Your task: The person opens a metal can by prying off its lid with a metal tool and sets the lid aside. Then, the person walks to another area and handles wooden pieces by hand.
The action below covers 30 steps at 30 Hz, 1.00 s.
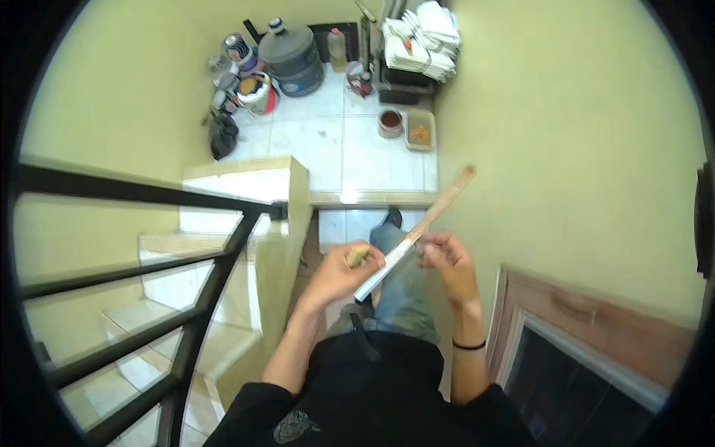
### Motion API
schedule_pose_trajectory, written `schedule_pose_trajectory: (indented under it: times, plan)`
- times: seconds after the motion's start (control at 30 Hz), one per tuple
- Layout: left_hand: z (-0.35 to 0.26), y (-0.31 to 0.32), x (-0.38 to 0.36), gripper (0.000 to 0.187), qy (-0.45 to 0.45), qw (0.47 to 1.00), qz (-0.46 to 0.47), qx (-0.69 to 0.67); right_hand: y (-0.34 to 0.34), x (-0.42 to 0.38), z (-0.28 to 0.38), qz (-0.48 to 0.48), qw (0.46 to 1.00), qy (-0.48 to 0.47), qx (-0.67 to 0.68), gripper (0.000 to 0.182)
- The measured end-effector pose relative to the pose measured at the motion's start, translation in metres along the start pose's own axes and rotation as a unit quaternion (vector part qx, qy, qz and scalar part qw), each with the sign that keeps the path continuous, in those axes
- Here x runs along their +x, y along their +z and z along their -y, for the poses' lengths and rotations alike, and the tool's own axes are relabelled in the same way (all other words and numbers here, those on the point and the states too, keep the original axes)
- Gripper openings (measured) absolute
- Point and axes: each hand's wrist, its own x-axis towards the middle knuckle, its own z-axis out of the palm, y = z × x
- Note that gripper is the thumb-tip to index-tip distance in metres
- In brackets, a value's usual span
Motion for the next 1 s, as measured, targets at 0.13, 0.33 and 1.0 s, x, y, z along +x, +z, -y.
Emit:
schedule_pose_trajectory:
  times: [0.13, 0.33, 1.0]
  plan:
    - [-0.046, 0.005, 0.045, 0.014, -0.084, 0.995, -0.034, -0.047, 0.028, 0.053, 0.026, -0.003, 0.993, 0.115, 0.025, 0.020]
    - [-0.091, 0.015, 0.102, 0.017, -0.049, 0.995, -0.070, -0.057, 0.027, 0.124, 0.084, -0.025, 0.983, 0.170, 0.060, 0.031]
    - [-0.149, -0.157, 0.313, 0.077, 0.067, 0.842, -0.043, 0.534, 0.082, 0.398, 0.130, 0.082, 0.788, -0.128, -0.597, 0.015]
